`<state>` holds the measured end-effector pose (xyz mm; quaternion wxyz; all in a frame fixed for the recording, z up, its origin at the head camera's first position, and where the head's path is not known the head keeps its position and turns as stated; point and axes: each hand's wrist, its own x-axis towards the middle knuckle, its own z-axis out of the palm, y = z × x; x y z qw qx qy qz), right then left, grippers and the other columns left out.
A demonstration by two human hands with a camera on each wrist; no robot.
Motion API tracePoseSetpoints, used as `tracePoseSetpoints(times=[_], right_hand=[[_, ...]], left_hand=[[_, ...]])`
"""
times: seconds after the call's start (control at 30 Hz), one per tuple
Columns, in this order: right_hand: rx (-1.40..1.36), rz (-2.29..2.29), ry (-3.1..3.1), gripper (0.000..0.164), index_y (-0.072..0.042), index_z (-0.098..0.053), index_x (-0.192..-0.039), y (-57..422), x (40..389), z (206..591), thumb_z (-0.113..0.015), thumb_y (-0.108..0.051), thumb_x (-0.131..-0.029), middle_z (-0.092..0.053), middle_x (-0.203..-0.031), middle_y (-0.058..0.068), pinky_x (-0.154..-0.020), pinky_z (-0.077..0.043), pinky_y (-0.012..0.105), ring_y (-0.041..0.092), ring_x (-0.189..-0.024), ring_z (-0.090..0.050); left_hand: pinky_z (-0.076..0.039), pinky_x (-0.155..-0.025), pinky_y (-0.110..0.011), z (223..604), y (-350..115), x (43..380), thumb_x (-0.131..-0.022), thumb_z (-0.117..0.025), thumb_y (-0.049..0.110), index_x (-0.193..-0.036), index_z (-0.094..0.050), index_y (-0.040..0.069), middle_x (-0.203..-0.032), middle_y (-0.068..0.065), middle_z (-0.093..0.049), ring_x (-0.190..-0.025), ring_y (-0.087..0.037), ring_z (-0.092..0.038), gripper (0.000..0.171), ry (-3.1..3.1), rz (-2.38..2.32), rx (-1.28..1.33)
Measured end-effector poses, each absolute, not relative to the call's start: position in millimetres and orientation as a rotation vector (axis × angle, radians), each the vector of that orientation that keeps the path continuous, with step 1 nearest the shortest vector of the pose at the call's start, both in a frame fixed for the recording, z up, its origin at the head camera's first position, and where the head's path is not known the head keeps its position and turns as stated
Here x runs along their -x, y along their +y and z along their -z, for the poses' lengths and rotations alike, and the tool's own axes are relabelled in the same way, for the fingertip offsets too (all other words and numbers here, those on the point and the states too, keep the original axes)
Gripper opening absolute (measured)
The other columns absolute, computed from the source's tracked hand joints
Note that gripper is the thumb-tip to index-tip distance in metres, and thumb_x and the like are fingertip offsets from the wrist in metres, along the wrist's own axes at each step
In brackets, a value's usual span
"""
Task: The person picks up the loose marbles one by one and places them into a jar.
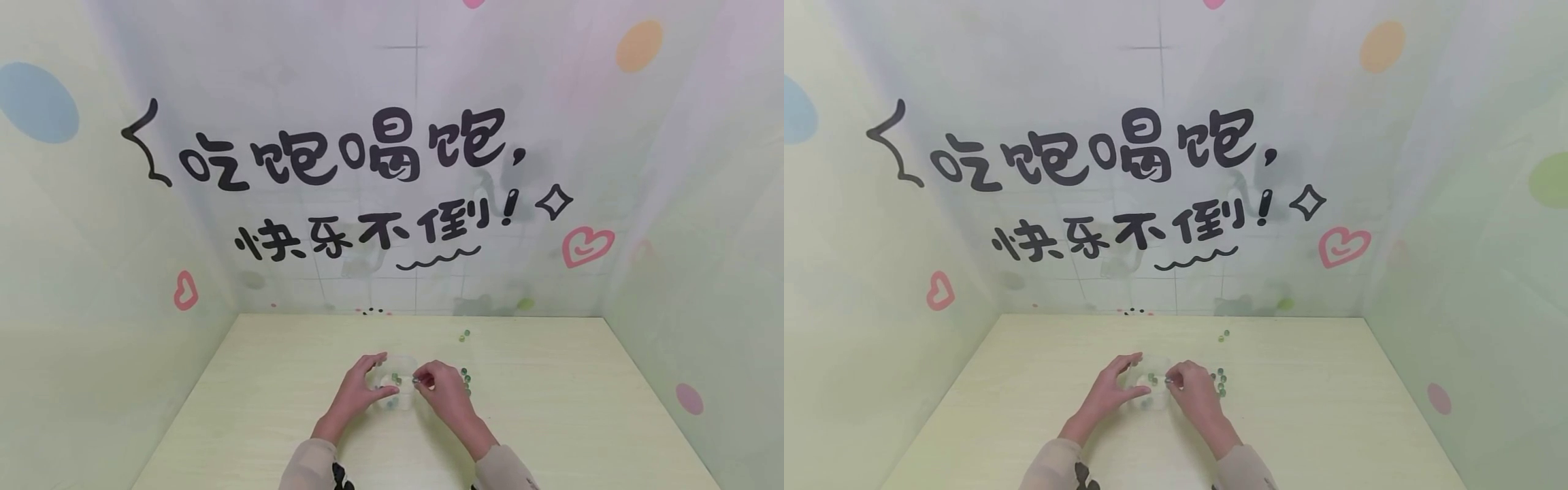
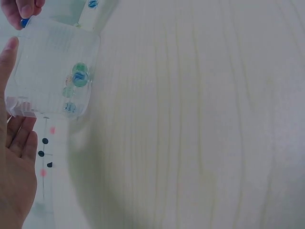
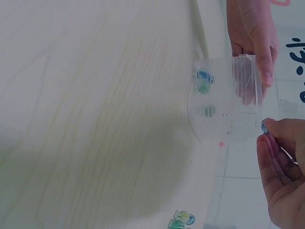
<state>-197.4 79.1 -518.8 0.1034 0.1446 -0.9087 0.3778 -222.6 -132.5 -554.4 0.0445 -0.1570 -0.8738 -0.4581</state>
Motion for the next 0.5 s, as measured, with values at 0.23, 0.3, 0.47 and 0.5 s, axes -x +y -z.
tracePoseSetpoints(times=[0.23,0.3,0.47,0.5], right_hand=[[-0.433,-1.117,-2.686,0.012,-0.009,-0.073,-0.093,78.7,196.3,519.5,-0.078,-0.004,-0.083,-0.070,-0.087,0.001,-0.066,-0.057,0.017,0.007,-0.075,-0.063],[-0.436,-1.111,-2.688,0.012,-0.009,-0.073,-0.093,78.7,196.2,519.5,-0.078,-0.004,-0.083,-0.070,-0.087,0.000,-0.067,-0.057,0.017,0.007,-0.075,-0.063],[-0.448,-1.094,-2.682,0.012,-0.009,-0.073,-0.093,78.6,196.5,519.8,-0.078,-0.004,-0.083,-0.070,-0.087,0.001,-0.067,-0.057,0.018,0.007,-0.075,-0.063],[-0.450,-1.092,-2.679,0.012,-0.008,-0.073,-0.093,78.5,196.5,520.0,-0.079,-0.004,-0.083,-0.070,-0.087,0.001,-0.067,-0.057,0.018,0.007,-0.075,-0.064]], left_hand=[[-0.050,-0.104,-0.053,553.6,-131.9,221.9,-0.078,-0.084,0.037,-0.141,-0.054,0.006,-0.133,-0.011,-0.061,-0.125,-0.032,-0.058,0.076,-2.670,1.395,0.479],[-0.050,-0.104,-0.053,553.3,-131.7,221.6,-0.078,-0.084,0.037,-0.141,-0.054,0.006,-0.133,-0.011,-0.061,-0.125,-0.032,-0.058,0.076,-2.670,1.390,0.478],[-0.050,-0.104,-0.053,553.3,-131.6,221.7,-0.078,-0.084,0.036,-0.141,-0.054,0.006,-0.133,-0.011,-0.061,-0.126,-0.032,-0.058,0.076,-2.675,1.384,0.477],[-0.050,-0.105,-0.053,553.3,-131.6,221.8,-0.078,-0.084,0.036,-0.141,-0.054,0.006,-0.134,-0.011,-0.061,-0.126,-0.032,-0.058,0.076,-2.676,1.384,0.477]])
